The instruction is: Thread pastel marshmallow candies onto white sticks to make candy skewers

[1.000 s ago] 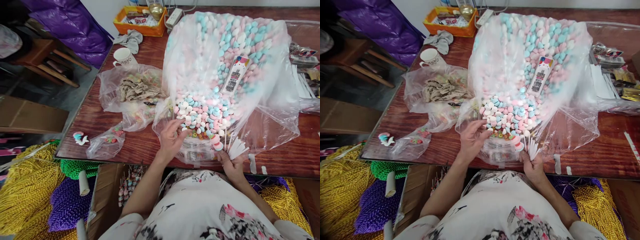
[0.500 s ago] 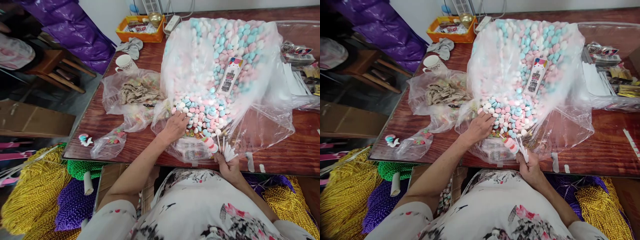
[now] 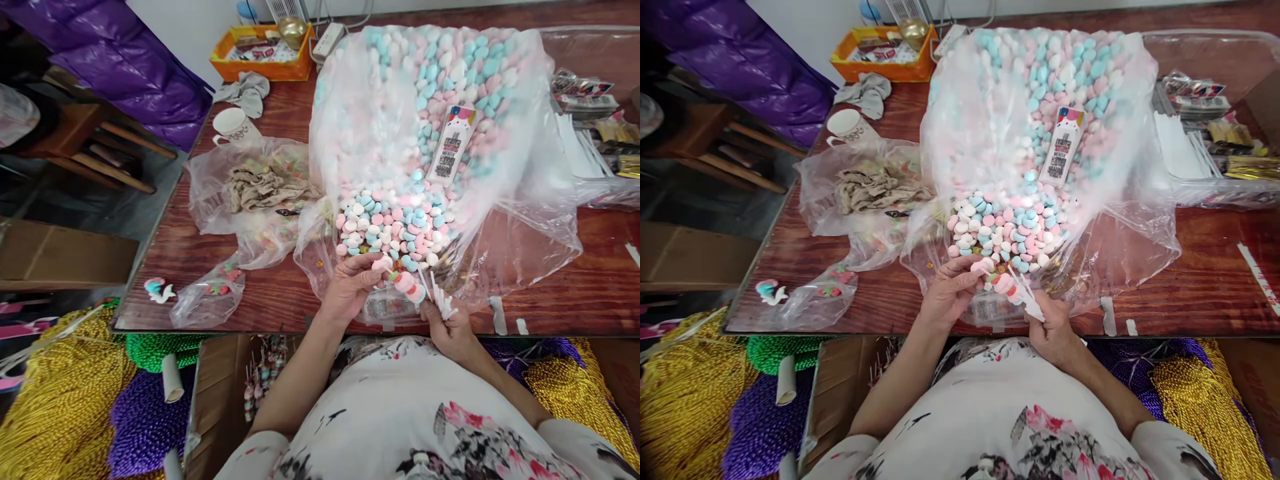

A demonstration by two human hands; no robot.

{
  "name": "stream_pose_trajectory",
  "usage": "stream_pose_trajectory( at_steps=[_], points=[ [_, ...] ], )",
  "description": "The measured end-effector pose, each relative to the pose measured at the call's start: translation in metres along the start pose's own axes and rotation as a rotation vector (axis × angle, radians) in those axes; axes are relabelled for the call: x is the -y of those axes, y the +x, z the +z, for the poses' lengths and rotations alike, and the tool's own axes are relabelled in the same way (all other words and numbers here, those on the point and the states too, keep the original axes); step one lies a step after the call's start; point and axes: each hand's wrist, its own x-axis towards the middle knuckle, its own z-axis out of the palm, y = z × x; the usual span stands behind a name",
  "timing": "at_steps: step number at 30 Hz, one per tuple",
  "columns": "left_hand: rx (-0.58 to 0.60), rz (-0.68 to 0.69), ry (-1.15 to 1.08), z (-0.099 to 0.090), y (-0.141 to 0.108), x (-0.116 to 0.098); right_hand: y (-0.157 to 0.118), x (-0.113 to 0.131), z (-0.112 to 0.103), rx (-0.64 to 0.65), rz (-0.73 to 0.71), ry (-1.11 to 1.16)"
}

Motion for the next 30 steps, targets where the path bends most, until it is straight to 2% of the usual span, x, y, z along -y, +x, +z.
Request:
stream_pose_trajectory(
  at_steps=[4,8,14,17,21,27,30],
  points=[
    [-0.064,-0.02,-0.101,-0.003,-0.003,0.005,0.002,0.0,0.002,-0.015,-0.049,-0.032],
    [-0.117,0.003,-0.08,-0.007,-0.001,0.008,0.001,-0.003,0.001,-0.016,-0.055,-0.045],
    [-0.185,0.305,0.128,-0.005,0.0,0.025,-0.001,-0.004,0.002,-0.127,0.124,0.123],
    [-0.191,0.328,0.172,-0.004,-0.001,0.03,-0.002,-0.001,0.004,-0.103,0.166,0.175],
    [-0.179,0.276,0.168,-0.006,-0.002,0.033,-0.002,0.002,0.003,-0.058,0.1,0.109],
    [-0.127,0.288,0.253,-0.014,-0.003,0.035,-0.003,-0.003,-0.001,0.046,-0.078,-0.037],
    [-0.077,0.325,0.366,-0.019,-0.004,0.035,-0.005,-0.007,-0.002,0.05,-0.09,-0.071]
  ],
)
